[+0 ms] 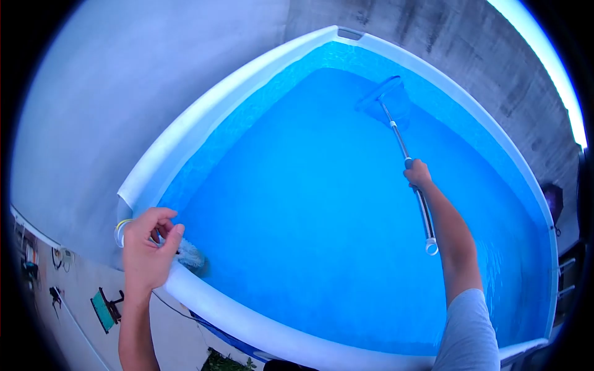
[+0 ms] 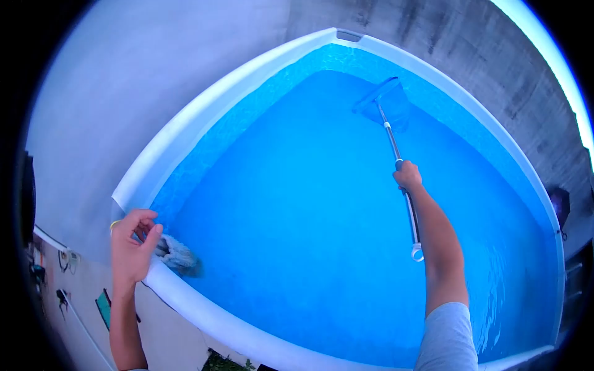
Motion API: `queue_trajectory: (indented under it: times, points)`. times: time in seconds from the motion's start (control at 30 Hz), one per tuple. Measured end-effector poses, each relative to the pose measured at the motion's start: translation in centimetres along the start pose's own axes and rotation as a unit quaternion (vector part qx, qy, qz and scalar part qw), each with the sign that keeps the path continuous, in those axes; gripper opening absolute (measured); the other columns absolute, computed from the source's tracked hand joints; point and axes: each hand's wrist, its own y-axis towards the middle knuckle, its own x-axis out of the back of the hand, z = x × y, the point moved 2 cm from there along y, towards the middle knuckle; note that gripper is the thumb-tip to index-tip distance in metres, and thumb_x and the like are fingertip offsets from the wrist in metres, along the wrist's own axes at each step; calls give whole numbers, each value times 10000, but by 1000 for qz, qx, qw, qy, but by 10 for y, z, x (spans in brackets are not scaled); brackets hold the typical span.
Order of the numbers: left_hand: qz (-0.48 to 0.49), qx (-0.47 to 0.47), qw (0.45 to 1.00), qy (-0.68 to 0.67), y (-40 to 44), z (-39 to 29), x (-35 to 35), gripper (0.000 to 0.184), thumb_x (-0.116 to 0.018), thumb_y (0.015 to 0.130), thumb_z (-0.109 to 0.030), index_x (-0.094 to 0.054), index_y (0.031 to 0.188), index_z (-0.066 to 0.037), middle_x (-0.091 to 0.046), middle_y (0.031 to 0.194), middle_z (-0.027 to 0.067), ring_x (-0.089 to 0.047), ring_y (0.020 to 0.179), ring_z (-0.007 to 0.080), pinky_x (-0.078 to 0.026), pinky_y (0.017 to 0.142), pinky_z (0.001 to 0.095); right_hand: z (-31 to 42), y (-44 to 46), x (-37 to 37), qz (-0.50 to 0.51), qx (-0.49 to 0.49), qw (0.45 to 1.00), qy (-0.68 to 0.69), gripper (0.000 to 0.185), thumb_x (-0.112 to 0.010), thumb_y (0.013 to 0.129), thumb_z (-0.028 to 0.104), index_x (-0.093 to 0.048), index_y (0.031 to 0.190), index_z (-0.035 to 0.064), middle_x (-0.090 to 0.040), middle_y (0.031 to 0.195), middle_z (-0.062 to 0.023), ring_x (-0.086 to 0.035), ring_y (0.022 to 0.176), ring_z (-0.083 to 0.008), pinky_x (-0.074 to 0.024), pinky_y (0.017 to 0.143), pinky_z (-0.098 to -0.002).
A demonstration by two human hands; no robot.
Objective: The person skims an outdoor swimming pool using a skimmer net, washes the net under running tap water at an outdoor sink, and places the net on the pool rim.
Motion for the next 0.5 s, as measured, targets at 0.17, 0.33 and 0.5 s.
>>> queue_trajectory:
  times: [0.17,0.33,0.5]
  points:
    - [0,-4,1000,-13,1,0,1,146,-662,729,-26,-611,865,-18,-563,691,21,-493,625,84,-382,559,229,60,13,-25,12,51,998,-45,184,-562,755,122,-567,901,11,-655,817,-150,-662,656,-269,-532,617,-375]
    - [13,3,1000,-5,1,3,2,134,-664,736,-49,-612,856,-17,-561,669,24,-486,600,86,-373,546,229,77,5,-42,3,147,979,-138,258,-565,743,145,-547,967,19,-638,924,-182,-636,854,-332,-511,729,-429]
    - [13,-16,1000,5,0,8,4,150,-662,751,-76,-604,860,9,-559,650,34,-492,583,97,-399,540,246,55,-30,-42,9,235,959,-159,329,-574,716,146,-500,1005,6,-604,981,-206,-584,910,-383,-476,775,-474]
